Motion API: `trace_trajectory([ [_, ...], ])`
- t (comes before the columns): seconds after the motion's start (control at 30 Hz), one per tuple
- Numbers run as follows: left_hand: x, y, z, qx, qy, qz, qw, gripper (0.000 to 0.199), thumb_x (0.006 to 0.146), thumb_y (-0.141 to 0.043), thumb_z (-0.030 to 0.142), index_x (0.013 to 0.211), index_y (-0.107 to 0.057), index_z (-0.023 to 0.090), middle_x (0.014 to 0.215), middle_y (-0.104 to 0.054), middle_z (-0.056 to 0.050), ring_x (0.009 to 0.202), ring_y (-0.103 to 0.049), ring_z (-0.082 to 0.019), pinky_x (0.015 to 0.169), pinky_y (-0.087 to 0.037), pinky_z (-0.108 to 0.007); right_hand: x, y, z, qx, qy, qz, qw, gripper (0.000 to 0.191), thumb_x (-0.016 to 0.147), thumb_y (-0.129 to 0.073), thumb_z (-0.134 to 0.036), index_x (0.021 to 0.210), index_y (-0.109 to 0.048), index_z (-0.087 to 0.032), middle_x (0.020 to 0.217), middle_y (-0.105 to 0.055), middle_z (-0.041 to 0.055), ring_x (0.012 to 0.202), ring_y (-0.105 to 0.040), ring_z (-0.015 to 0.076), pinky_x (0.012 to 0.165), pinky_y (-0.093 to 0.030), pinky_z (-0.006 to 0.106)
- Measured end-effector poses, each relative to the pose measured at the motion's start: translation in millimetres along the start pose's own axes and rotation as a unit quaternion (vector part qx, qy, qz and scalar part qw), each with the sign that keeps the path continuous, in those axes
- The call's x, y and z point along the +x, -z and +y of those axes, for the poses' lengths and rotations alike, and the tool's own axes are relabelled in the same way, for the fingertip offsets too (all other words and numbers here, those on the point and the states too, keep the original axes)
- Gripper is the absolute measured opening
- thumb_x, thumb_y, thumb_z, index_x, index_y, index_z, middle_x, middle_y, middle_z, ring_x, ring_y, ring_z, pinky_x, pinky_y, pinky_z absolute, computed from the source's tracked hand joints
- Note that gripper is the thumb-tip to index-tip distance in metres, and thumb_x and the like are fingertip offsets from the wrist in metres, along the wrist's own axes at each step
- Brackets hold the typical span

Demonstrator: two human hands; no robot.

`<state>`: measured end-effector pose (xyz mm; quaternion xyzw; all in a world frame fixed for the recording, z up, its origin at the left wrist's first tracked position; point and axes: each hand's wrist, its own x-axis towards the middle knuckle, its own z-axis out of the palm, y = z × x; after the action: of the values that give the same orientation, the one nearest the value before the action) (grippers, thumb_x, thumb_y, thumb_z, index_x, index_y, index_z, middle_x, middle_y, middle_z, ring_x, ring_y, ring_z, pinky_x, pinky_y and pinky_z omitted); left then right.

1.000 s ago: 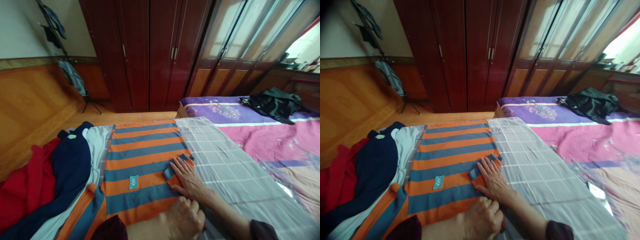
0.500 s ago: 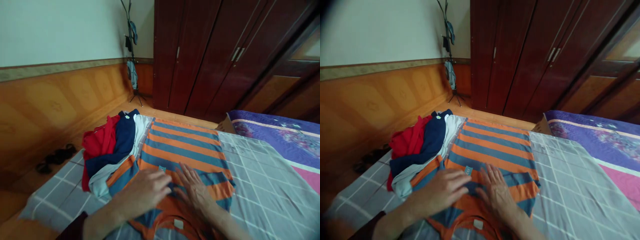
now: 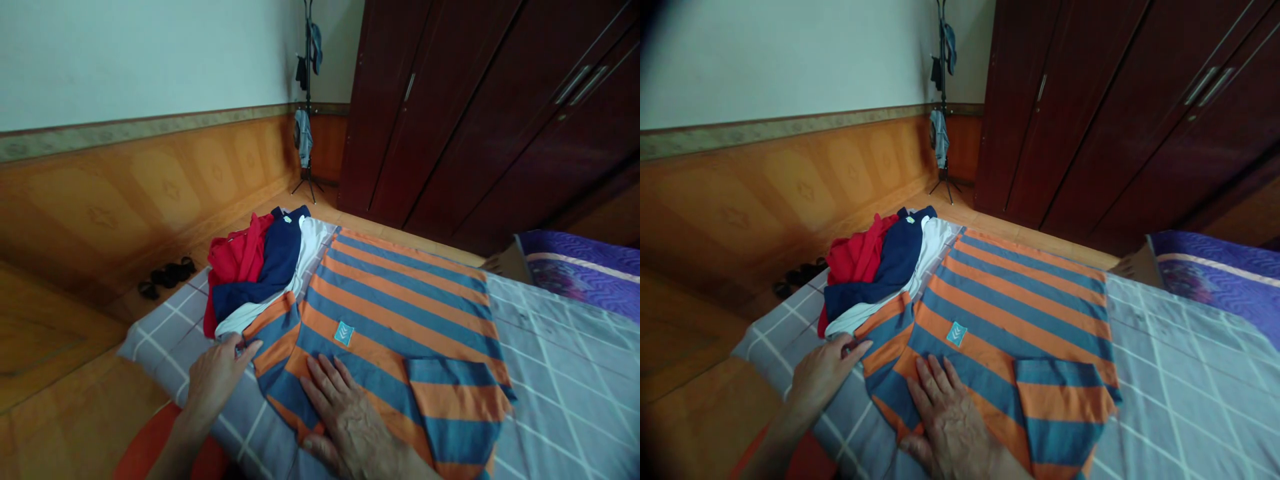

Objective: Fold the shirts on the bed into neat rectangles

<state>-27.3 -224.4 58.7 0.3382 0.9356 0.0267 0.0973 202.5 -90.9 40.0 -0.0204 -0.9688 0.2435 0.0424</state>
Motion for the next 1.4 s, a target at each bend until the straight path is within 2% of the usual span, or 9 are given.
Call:
trace_trajectory([
  [0.27,6.6,-7.9,-0.1,-0.250,-0.011,0.089,0.964,0.026,0.084,-0.046,0.043,0.069,-0.047,0.022,0.058,-0.053,0.003,0.060,-0.057,-0.016,0.056,-0.039,-0.023,-8.9,-7.5,5.2,0.019,0.003,0.025,1.000,0.068,0.090,-0.043,-0.054,0.147,-0.027,-0.019,0.152,-0.022,0.0119,0.140,-0.017,0.0309,0.112,-0.022,0.055],
  [0.43,-3.5,2.8,44.5,-0.321,-0.066,0.195,0.924,0.024,0.081,-0.050,0.039,0.066,-0.041,0.022,0.054,-0.045,0.006,0.048,-0.047,-0.012,0.048,-0.038,-0.022,-11.2,-5.2,9.6,0.167,-0.083,0.084,0.979,0.065,0.091,-0.044,-0.051,0.146,-0.029,-0.019,0.151,-0.028,0.0114,0.140,-0.022,0.0279,0.112,-0.025,0.051],
  [0.53,-18.9,-0.8,84.9,-0.278,-0.231,0.142,0.922,0.006,0.084,-0.050,0.026,0.082,-0.053,0.021,0.087,-0.066,-0.002,0.075,-0.064,-0.015,0.069,-0.050,-0.024,-7.6,-6.6,20.6,0.333,-0.210,0.222,0.892,0.056,0.092,-0.042,-0.050,0.139,-0.038,-0.022,0.141,-0.045,0.0111,0.130,-0.041,0.0255,0.107,-0.035,0.048],
  [0.63,-32.7,-13.1,102.7,-0.227,-0.385,0.055,0.893,0.034,0.081,-0.054,0.016,0.115,-0.053,0.022,0.129,-0.057,-0.006,0.114,-0.056,-0.018,0.096,-0.046,-0.030,-0.6,-7.7,33.5,0.479,-0.282,0.316,0.769,0.055,0.087,-0.047,-0.056,0.128,-0.048,-0.021,0.125,-0.058,0.0126,0.114,-0.056,0.0270,0.094,-0.048,0.046],
  [0.7,-37.6,-20.7,96.6,-0.200,-0.405,0.053,0.891,0.045,0.079,-0.058,0.015,0.123,-0.049,0.022,0.133,-0.053,-0.008,0.120,-0.052,-0.020,0.100,-0.045,-0.034,3.0,-6.1,38.5,0.529,-0.296,0.339,0.720,0.059,0.080,-0.055,-0.058,0.124,-0.050,-0.020,0.116,-0.063,0.0130,0.104,-0.061,0.0277,0.083,-0.053,0.043],
  [0.8,-40.2,-28.2,70.5,-0.163,-0.380,0.087,0.906,0.050,0.076,-0.062,0.017,0.125,-0.049,0.020,0.131,-0.053,-0.011,0.119,-0.052,-0.025,0.099,-0.047,-0.039,6.0,0.7,39.9,0.552,-0.301,0.347,0.696,0.059,0.072,-0.065,-0.052,0.119,-0.051,-0.020,0.105,-0.066,0.0105,0.092,-0.064,0.0244,0.070,-0.053,0.035],
  [0.93,-44.0,-38.2,38.6,-0.127,-0.364,0.127,0.914,0.052,0.074,-0.061,0.017,0.125,-0.051,0.020,0.126,-0.054,-0.012,0.114,-0.054,-0.027,0.092,-0.051,-0.041,17.3,15.3,43.7,0.533,-0.334,0.297,0.718,0.065,0.066,-0.068,-0.041,0.122,-0.047,-0.015,0.088,-0.066,0.0056,0.072,-0.062,0.0197,0.051,-0.047,0.026],
  [1.13,-51.3,-55.1,34.4,-0.123,-0.365,0.151,0.910,0.053,0.074,-0.052,0.008,0.125,-0.050,0.020,0.120,-0.054,-0.011,0.110,-0.054,-0.025,0.091,-0.049,-0.040,53.2,44.2,51.7,0.274,-0.358,0.209,0.868,0.042,0.066,-0.056,-0.017,0.106,-0.064,-0.009,0.057,-0.055,-0.0024,0.055,-0.052,0.0138,0.051,-0.040,0.024],
  [1.4,-57.0,-56.7,37.2,-0.167,-0.361,0.181,0.900,0.045,0.071,-0.045,0.003,0.111,-0.057,0.019,0.111,-0.057,-0.010,0.101,-0.056,-0.022,0.086,-0.051,-0.036,-0.2,42.2,44.5,0.126,-0.331,0.203,0.913,0.045,0.075,-0.044,-0.024,0.116,-0.061,-0.015,0.086,-0.070,0.0061,0.076,-0.065,0.0199,0.070,-0.048,0.028],
])
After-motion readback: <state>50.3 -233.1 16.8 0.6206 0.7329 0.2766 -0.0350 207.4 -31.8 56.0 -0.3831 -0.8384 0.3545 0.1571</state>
